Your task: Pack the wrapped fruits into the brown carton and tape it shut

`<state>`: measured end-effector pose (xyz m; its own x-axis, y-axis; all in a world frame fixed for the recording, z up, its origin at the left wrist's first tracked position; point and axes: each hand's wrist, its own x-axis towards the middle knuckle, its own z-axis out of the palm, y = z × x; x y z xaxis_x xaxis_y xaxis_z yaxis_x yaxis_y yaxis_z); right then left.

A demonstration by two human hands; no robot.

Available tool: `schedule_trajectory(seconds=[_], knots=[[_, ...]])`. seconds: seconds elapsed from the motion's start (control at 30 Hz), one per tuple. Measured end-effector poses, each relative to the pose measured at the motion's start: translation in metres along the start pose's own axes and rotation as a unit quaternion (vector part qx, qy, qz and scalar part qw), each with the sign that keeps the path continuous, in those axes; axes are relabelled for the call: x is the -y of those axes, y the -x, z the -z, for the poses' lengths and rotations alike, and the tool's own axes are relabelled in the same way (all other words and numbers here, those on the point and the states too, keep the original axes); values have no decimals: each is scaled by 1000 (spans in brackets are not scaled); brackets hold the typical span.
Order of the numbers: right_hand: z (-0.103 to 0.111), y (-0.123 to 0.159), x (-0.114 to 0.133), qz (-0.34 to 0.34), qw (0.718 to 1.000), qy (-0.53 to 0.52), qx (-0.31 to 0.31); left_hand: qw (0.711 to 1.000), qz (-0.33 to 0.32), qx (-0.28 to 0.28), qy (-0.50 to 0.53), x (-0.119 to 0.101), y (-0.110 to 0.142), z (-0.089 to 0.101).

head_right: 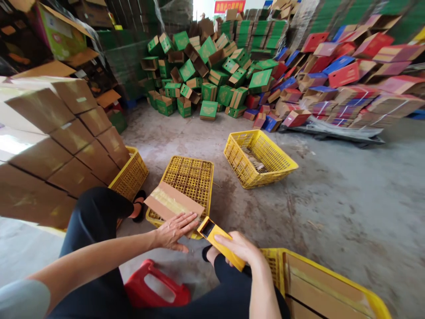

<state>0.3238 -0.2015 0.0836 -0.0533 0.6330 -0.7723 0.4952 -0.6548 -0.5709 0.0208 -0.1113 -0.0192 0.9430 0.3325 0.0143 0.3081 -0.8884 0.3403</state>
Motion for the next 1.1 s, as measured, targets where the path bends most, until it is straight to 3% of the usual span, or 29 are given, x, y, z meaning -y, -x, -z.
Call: schedule_trajectory(seconds=[0.27,0.47,0.73,0.87,1.1], knots=[[-2,-3,0,11,1000,10,0,999,-25,-13,-18,-7,-7,-5],[-3,5,-3,-4,1000,-9,2,999,-24,32,-24,-3,-7,-3],[0,19,-17,3,1000,-11,-1,999,-15,42,-27,-5,-8,0],[0,15,-17,-3,1000,-13,-7,998,-7,66,-23,-7,-9,3],[-8,-1,-3,-14,999,29,-16,998,-6,51,-21,-10,-9,4]])
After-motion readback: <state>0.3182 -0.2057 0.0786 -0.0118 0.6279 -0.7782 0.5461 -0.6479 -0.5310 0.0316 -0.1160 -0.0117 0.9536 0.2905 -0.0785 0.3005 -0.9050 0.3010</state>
